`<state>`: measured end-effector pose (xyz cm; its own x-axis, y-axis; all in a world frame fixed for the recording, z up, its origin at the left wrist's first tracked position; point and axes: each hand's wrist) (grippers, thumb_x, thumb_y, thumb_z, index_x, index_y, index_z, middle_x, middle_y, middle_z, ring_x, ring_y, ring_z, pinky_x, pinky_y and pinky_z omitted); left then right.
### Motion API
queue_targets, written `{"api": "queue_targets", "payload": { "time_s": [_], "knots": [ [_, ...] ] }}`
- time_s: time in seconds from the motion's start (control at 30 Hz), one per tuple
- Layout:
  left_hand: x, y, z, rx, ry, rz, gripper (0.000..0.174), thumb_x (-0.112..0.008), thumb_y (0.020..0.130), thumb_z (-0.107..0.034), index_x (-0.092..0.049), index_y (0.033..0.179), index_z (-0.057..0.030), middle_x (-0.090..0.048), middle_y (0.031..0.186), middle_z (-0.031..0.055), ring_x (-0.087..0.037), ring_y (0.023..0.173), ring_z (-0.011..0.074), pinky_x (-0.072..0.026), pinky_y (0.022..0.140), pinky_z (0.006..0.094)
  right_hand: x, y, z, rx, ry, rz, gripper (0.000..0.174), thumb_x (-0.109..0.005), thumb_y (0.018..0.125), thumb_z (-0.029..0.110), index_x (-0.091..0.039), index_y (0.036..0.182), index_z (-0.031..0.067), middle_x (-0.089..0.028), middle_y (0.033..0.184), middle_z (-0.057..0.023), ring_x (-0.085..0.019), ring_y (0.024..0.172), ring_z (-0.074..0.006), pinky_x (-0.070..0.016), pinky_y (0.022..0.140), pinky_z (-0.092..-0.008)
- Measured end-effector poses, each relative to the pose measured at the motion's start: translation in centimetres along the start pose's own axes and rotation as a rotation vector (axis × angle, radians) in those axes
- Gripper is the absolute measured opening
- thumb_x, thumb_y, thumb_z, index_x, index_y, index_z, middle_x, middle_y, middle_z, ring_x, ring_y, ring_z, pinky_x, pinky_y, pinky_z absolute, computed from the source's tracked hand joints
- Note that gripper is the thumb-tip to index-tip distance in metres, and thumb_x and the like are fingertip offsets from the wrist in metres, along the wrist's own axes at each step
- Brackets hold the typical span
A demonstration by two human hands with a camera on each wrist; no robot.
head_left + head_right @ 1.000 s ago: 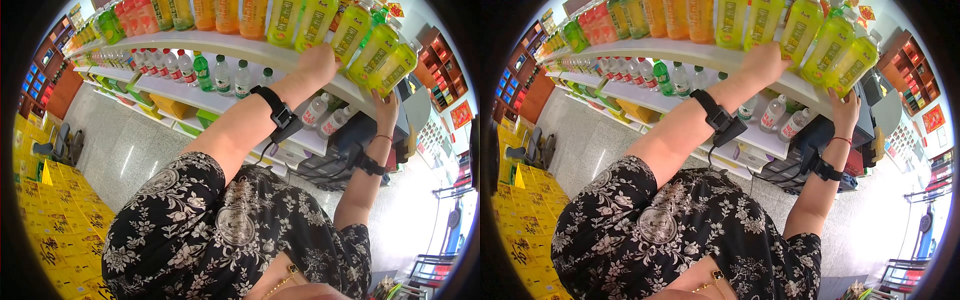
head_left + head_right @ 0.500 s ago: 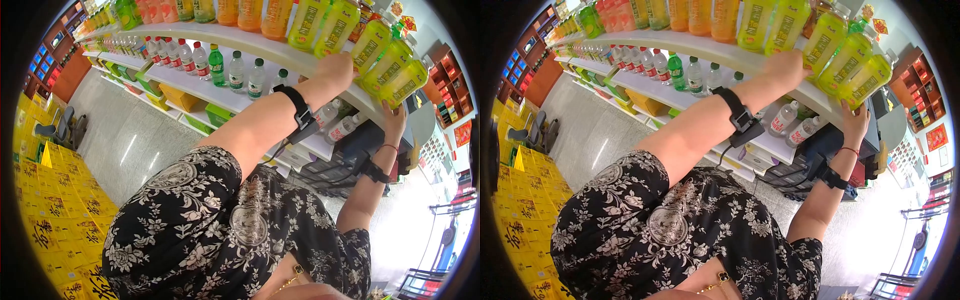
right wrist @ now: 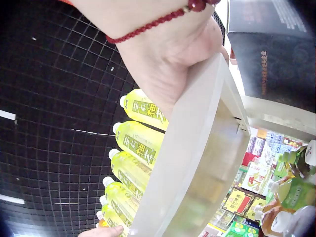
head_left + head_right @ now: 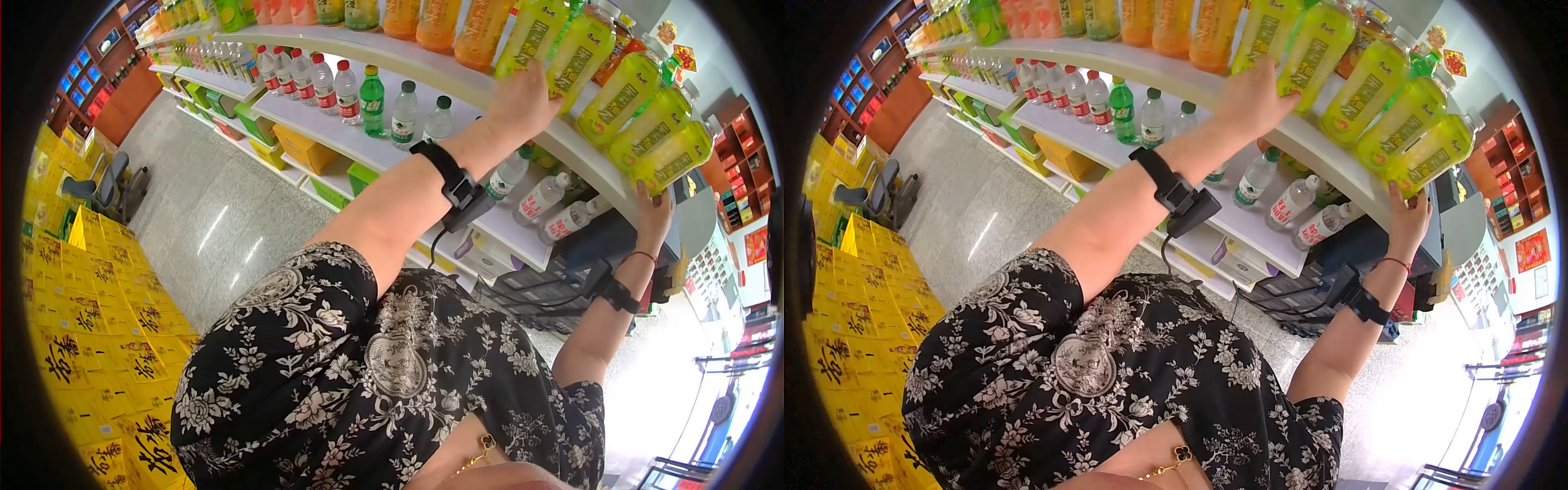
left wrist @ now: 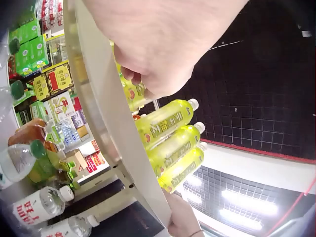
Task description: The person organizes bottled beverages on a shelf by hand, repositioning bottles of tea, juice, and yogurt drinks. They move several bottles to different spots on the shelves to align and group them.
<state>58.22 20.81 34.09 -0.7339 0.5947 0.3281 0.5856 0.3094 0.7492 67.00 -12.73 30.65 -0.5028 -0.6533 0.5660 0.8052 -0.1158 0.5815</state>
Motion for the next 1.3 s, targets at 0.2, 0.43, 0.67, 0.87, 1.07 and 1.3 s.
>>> {"api": "queue_targets", "payload": {
  "time_s": [0.2, 0.43, 0.67, 0.87, 1.07, 1.3],
  "knots": [
    [0.2, 0.5, -0.5, 0.033, 0.136, 0.252, 0.041, -0.073, 0.079, -0.032, -0.059, 0.092, 0.0035, -0.068, 0.081, 0.0222, -0.067, 0.079, 0.0388, -0.0535, 0.069, 0.0466, 0.1, 0.0, 0.4, 0.001, -0.032, 0.009, 0.061, -0.077, 0.076, 0.046, -0.063, 0.121, 0.0075, -0.055, 0.094, -0.0075, -0.054, 0.081, -0.0195, -0.0459, 0.077, -0.0332],
    [-0.6, 0.8, -0.4, 0.086, 0.083, 0.223, 0.039, -0.074, 0.079, -0.03, -0.06, 0.092, 0.0039, -0.067, 0.08, 0.0232, -0.067, 0.079, 0.039, -0.0539, 0.069, 0.0459, -0.2, -0.6, 1.1, 0.043, 0.096, -0.042, 0.058, -0.076, 0.077, 0.044, -0.063, 0.12, 0.0062, -0.055, 0.095, -0.0073, -0.054, 0.08, -0.0178, -0.0462, 0.077, -0.0323],
    [-1.1, 0.6, -0.7, 0.053, 0.069, 0.221, 0.041, -0.074, 0.079, -0.032, -0.058, 0.092, 0.0037, -0.067, 0.08, 0.0231, -0.067, 0.08, 0.0394, -0.054, 0.069, 0.0456, 0.0, -0.7, 1.4, 0.024, 0.035, -0.013, 0.056, -0.076, 0.079, 0.044, -0.064, 0.118, 0.0053, -0.054, 0.097, -0.0075, -0.053, 0.08, -0.0176, -0.046, 0.077, -0.0317],
    [-1.1, 0.7, -0.6, 0.057, 0.068, 0.237, 0.043, -0.074, 0.079, -0.032, -0.057, 0.094, 0.0037, -0.067, 0.08, 0.0228, -0.067, 0.079, 0.0391, -0.054, 0.069, 0.0454, -0.1, -0.6, 0.9, 0.027, -0.006, -0.014, 0.056, -0.076, 0.078, 0.044, -0.064, 0.118, 0.0069, -0.054, 0.095, -0.0072, -0.053, 0.079, -0.0178, -0.0455, 0.076, -0.0315],
    [-0.3, 0.8, 1.4, -0.04, 0.05, -0.089, 0.047, -0.076, 0.077, -0.031, -0.054, 0.1, 0.0031, -0.067, 0.081, 0.0226, -0.067, 0.078, 0.0394, -0.0537, 0.069, 0.0455, 0.1, -0.7, 1.7, 0.033, -0.03, -0.017, 0.058, -0.075, 0.078, 0.046, -0.063, 0.12, 0.007, -0.053, 0.093, -0.0067, -0.051, 0.078, -0.0177, -0.0448, 0.074, -0.0316],
    [3.4, 1.9, 3.9, 0.118, 0.05, -0.09, 0.052, -0.077, 0.075, -0.033, -0.054, 0.104, 0.0042, -0.068, 0.086, 0.0232, -0.067, 0.083, 0.0399, -0.0533, 0.073, 0.0464, -0.5, -0.2, 0.9, 0.019, 0.004, -0.014, 0.058, -0.075, 0.078, 0.046, -0.064, 0.118, 0.0065, -0.051, 0.091, -0.0059, -0.049, 0.078, -0.0183, -0.044, 0.074, -0.0315]
  ]
}}
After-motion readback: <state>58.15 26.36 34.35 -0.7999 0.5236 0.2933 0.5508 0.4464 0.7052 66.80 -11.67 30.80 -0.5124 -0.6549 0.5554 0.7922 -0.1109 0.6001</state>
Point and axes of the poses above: each hand's wrist, its own y-axis towards the middle knuckle, its own x-axis out of the back of the hand, z = x × y
